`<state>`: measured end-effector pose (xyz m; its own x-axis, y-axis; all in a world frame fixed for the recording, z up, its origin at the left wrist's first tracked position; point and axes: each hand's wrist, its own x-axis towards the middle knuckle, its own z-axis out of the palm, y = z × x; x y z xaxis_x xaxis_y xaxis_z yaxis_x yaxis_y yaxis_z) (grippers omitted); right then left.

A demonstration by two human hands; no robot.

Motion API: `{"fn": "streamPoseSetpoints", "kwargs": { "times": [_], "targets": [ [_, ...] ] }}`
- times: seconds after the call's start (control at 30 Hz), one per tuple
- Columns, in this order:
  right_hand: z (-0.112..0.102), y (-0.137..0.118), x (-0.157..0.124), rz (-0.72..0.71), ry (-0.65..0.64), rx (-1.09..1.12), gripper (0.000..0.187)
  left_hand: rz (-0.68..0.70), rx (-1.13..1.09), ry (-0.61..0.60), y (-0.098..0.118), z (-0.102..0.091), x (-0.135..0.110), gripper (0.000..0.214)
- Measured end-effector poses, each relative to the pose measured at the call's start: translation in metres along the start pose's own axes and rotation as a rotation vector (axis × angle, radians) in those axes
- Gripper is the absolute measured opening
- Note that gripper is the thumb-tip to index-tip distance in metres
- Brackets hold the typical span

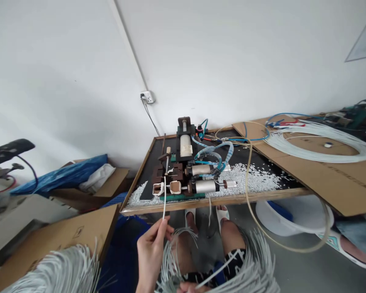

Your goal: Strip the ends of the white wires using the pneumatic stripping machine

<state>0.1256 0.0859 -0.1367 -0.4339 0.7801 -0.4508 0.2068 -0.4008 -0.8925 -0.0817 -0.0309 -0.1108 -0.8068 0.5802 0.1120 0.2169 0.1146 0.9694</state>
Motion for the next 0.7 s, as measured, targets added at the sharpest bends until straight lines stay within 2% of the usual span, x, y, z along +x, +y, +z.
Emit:
{"fn": "streamPoseSetpoints", "kwargs": {
  "times": [0.13, 0.27, 0.5, 0.7],
  "targets": [
    [-0.007, 0.004, 0.016, -0.039, 0.062, -0.116, 0.015, -0.022, -0.011, -0.036, -0.014, 0.005, 0.007, 0.046],
    [-0.004, 0.01, 0.018, -0.07, 0.086, -0.18, 0.018, -0.046, -0.043, -0.011, -0.015, 0.009, 0.01, 0.048],
    [-0.007, 0.012, 0.018, -0.111, 0.095, -0.171, 0.022, -0.102, -0.126, 0.014, -0.017, 0.018, 0.014, 0.052],
    [-0.009, 0.012, 0.018, -0.118, 0.102, -0.17, 0.023, -0.128, -0.145, 0.006, -0.023, 0.016, 0.015, 0.054]
  ]
}}
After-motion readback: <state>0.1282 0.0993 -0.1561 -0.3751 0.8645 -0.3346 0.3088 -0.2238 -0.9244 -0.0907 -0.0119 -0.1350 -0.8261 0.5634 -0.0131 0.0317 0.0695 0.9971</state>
